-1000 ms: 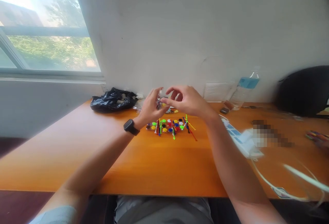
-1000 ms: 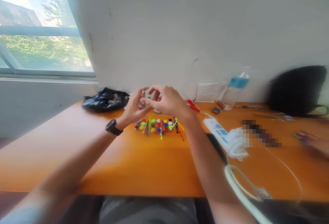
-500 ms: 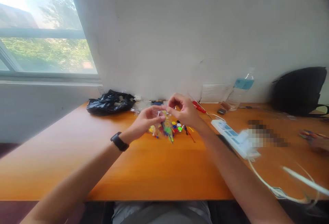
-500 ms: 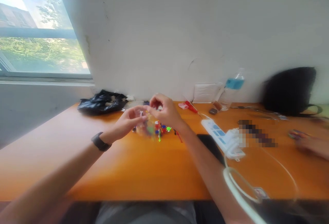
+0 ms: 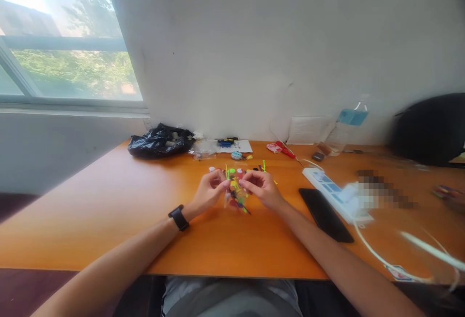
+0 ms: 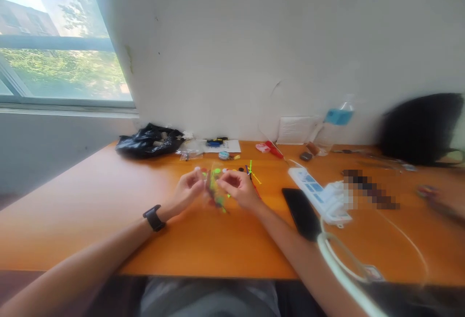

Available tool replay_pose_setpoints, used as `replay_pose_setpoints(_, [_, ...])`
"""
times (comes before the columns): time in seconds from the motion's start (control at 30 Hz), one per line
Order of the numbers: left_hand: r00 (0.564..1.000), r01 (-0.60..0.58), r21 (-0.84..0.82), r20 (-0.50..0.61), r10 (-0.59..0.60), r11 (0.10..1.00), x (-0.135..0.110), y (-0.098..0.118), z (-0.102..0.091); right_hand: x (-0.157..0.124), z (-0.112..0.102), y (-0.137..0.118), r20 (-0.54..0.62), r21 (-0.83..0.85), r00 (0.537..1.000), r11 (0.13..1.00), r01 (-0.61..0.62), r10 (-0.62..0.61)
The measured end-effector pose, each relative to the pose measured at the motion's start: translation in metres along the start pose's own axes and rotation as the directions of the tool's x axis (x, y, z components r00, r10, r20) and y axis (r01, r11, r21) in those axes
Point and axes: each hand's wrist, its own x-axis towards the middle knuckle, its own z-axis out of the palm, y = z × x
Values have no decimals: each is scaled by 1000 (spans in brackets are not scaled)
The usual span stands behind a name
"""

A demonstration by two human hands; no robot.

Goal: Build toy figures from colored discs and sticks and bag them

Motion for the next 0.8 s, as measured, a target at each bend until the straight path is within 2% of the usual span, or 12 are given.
replay_pose_setpoints(0.1, [986, 41, -21, 162, -37, 999, 2, 3, -6, -1, 4, -4, -106, 30, 994, 999, 14, -11])
replay_pose_setpoints(0.23, [971, 90, -6, 223, -87, 996, 3, 4, -6, -2, 6, -7, -198, 42, 980, 999, 23, -14])
replay_pose_setpoints(0.33, [964, 114, -52, 249, -98, 992, 3, 6, -7, 0, 6, -3, -162, 74, 986, 997, -24, 36])
replay_pose_setpoints(0.4, [969, 106, -67, 229, -88, 992, 3, 8, -8, 2, 7, 0, -128, 70, 990, 997, -44, 53])
replay_pose_setpoints(0.53, [992, 62, -37, 114, -58, 997, 5, 10, -10, 2, 10, 5, -104, 10, 994, 1000, -18, 19])
replay_pose_setpoints(0.8, [991, 129, -60, 33, -127, 990, 7, 10, -12, 6, 1, 10, -122, 65, 992, 997, -29, 37])
